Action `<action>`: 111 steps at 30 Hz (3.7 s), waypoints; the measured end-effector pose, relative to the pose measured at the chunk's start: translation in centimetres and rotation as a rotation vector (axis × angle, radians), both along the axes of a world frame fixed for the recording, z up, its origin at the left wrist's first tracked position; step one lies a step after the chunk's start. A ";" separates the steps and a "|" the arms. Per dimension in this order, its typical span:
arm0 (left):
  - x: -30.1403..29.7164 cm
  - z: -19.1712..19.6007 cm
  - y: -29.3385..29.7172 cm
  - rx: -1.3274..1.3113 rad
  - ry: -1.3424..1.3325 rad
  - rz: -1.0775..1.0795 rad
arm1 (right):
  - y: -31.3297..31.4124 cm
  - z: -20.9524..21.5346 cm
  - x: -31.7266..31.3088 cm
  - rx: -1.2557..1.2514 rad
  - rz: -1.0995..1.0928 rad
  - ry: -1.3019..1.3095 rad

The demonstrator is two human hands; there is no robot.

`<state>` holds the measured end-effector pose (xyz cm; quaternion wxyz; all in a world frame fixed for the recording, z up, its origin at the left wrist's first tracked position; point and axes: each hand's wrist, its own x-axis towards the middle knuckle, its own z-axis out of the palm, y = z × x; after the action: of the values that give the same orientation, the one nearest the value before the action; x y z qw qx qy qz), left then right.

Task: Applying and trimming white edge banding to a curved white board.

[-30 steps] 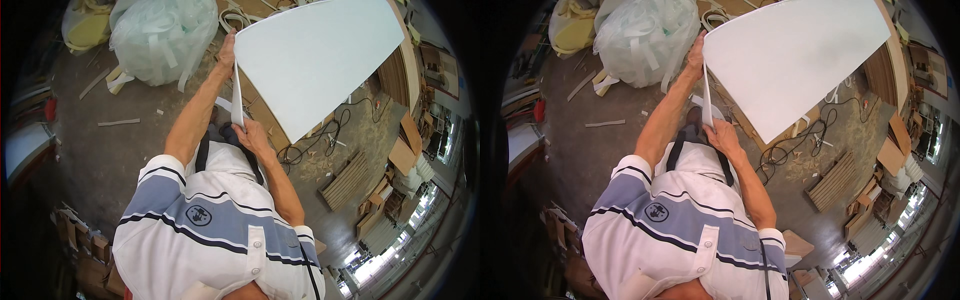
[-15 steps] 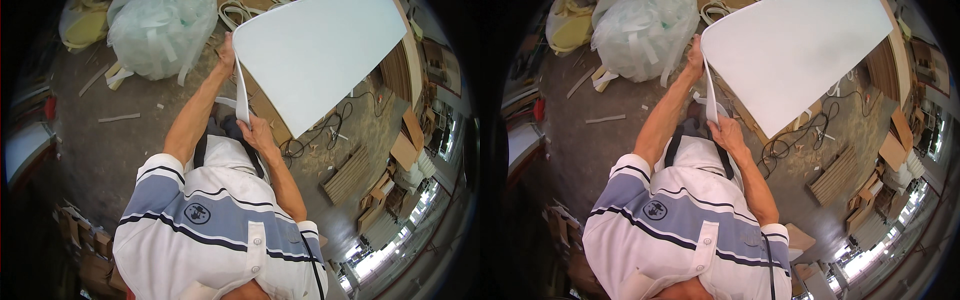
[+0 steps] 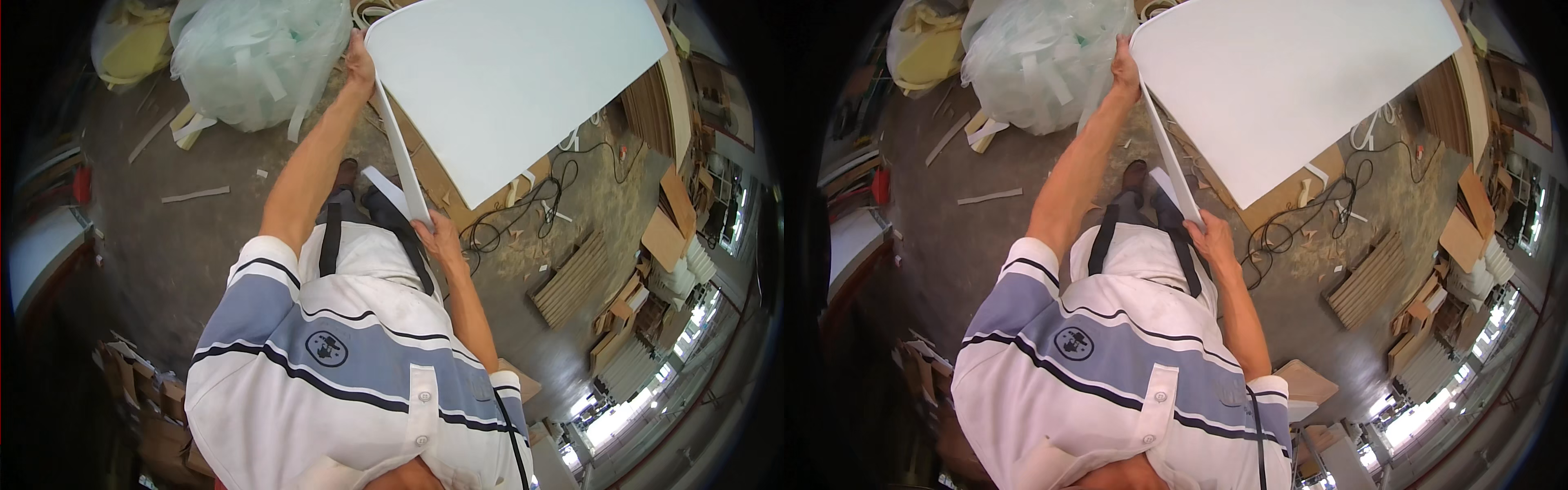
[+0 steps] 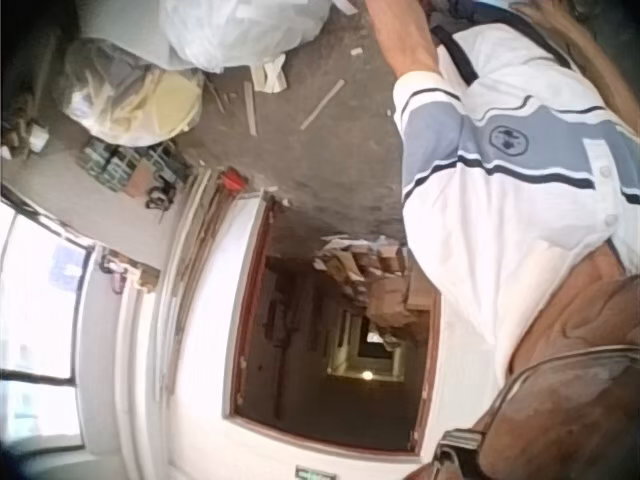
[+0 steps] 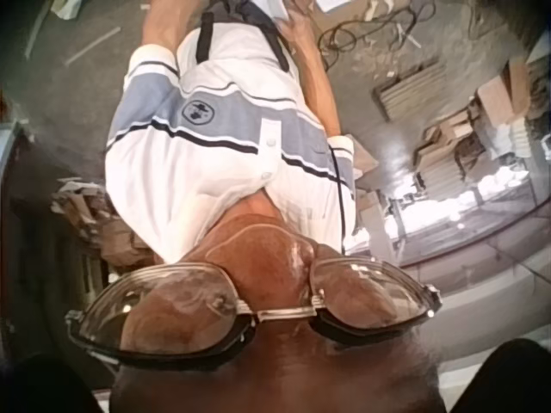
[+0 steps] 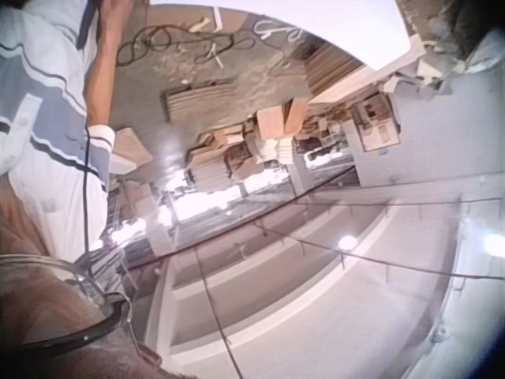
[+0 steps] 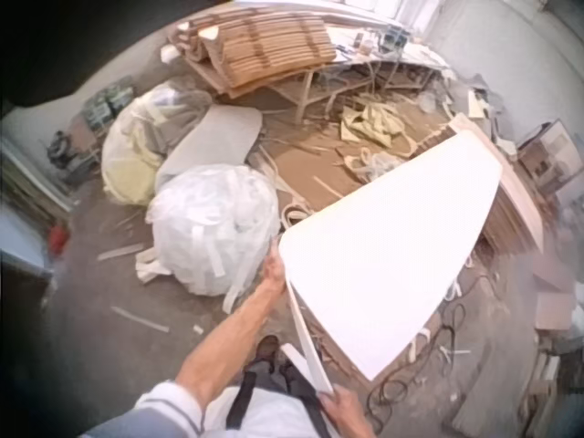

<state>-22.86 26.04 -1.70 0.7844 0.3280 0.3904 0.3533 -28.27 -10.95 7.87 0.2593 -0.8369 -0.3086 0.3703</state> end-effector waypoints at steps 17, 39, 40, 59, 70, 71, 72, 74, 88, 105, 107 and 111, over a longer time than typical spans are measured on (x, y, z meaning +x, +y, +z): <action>-10.5 5.7 -0.2 1.005 0.439 -0.609 | 8.5 -0.4 -4.0 0.242 0.702 -0.214; -8.8 6.1 -0.7 1.808 0.626 -0.311 | -2.2 -0.4 -0.2 0.045 0.116 -0.040; -8.4 6.4 -1.0 1.849 0.699 -0.417 | -2.5 -0.7 -0.1 0.047 0.121 -0.030; -5.9 5.6 3.2 1.955 0.871 -0.450 | -4.6 3.5 0.2 0.071 -0.041 -0.139; -5.1 6.3 4.7 1.953 0.985 -0.521 | -2.7 3.5 0.3 0.144 -0.107 -0.140; -4.9 6.0 4.7 1.930 0.975 -0.502 | -2.8 3.3 0.7 0.147 -0.107 -0.150; -4.7 5.6 4.7 1.906 0.967 -0.482 | -2.9 3.2 1.1 0.140 -0.095 -0.156; -4.7 7.5 4.8 1.922 1.078 -0.534 | -2.6 3.1 1.0 0.181 -0.133 -0.146; -4.6 7.5 4.1 1.954 0.972 -0.569 | -0.2 2.8 2.6 0.140 -0.021 -0.179; -4.8 7.6 -0.5 1.865 1.031 -0.672 | -0.7 3.3 2.9 0.163 -0.039 -0.186; -4.9 8.2 -0.7 1.923 1.058 -0.692 | -0.1 4.8 2.6 0.135 -0.055 -0.179; -5.2 8.1 0.1 1.836 0.792 -0.645 | 0.0 5.1 2.2 0.134 -0.017 -0.233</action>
<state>-28.10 26.13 6.36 0.1077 0.9773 0.0953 0.1554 -26.12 -10.95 12.95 0.2801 -0.8575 -0.3537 0.2472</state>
